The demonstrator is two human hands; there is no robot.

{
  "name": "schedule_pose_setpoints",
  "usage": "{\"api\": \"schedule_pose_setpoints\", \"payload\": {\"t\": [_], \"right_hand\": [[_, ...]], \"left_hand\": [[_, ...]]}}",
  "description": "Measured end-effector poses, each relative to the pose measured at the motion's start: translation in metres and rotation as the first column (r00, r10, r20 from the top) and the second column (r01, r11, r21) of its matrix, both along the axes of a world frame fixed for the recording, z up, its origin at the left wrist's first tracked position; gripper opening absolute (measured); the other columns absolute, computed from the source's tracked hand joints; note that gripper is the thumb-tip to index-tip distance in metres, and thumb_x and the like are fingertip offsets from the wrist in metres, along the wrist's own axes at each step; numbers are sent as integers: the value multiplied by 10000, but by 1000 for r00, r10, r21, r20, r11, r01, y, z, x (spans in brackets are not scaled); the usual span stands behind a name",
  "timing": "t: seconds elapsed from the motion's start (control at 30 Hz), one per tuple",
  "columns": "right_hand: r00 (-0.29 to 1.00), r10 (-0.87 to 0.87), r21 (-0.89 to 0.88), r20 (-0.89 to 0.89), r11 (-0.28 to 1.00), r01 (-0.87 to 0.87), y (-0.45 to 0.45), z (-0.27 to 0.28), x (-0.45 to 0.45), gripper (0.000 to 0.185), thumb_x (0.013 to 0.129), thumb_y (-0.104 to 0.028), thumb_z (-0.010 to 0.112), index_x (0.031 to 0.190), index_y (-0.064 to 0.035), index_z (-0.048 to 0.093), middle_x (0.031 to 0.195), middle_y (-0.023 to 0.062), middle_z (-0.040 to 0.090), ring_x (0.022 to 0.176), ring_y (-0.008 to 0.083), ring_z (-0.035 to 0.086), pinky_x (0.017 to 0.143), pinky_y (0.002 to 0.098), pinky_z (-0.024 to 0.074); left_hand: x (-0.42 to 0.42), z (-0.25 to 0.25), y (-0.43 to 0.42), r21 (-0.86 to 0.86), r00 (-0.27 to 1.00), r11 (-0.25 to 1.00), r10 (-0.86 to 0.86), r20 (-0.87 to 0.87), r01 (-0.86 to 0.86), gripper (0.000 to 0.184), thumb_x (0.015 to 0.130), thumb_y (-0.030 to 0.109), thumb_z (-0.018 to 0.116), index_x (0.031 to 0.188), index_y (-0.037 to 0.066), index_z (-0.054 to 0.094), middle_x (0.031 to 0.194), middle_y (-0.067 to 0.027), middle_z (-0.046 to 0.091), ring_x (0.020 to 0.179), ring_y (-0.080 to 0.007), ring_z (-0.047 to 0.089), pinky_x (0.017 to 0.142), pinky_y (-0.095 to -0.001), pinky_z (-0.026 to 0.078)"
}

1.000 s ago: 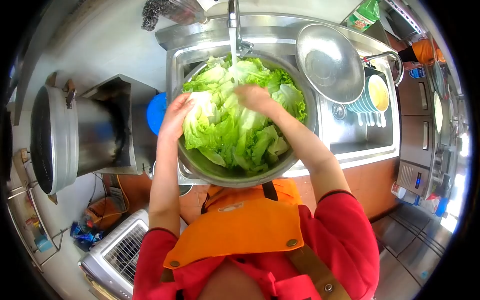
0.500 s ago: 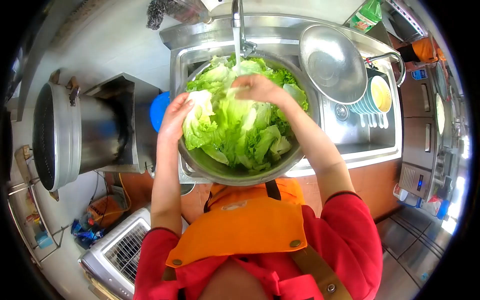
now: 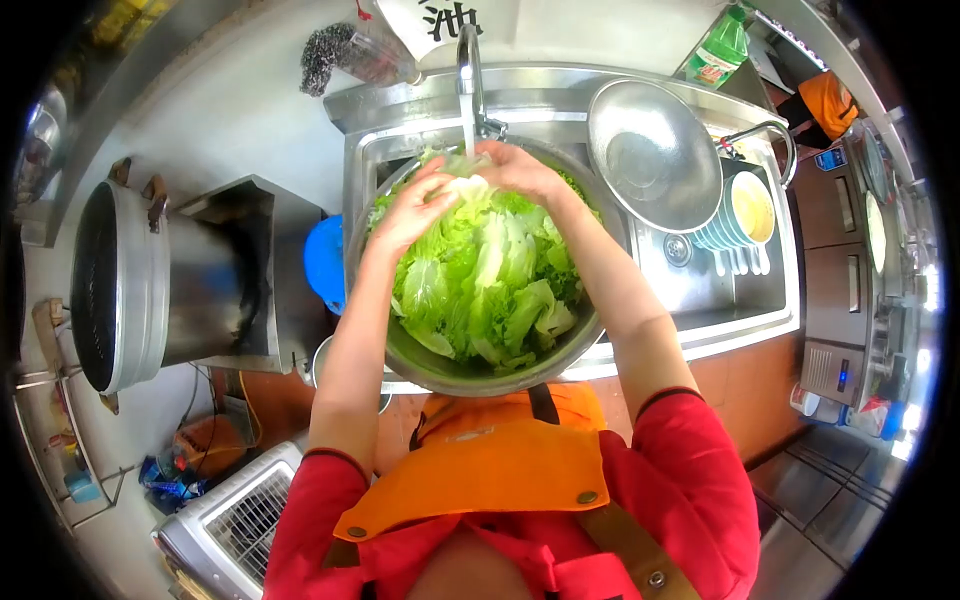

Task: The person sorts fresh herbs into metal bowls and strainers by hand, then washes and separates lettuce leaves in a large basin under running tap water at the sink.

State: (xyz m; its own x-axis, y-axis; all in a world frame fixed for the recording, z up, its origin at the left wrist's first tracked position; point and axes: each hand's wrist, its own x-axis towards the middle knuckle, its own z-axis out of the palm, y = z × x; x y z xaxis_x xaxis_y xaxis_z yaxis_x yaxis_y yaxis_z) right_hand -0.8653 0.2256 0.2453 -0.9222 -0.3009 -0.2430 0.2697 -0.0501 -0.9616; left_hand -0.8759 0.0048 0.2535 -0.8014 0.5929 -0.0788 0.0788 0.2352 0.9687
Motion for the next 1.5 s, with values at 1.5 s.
{"api": "schedule_pose_setpoints", "payload": {"t": [1.5], "right_hand": [[994, -13, -141, 108, 990, 29, -11, 55, 28, 390, 852, -52, 574, 1235, -66, 503, 1040, 36, 594, 928, 132, 602, 832, 275, 512]], "left_hand": [[35, 21, -36, 542, 899, 761, 122, 421, -357, 282, 906, 17, 562, 1185, -8, 535, 1141, -86, 607, 1023, -160, 587, 896, -297, 484]]}}
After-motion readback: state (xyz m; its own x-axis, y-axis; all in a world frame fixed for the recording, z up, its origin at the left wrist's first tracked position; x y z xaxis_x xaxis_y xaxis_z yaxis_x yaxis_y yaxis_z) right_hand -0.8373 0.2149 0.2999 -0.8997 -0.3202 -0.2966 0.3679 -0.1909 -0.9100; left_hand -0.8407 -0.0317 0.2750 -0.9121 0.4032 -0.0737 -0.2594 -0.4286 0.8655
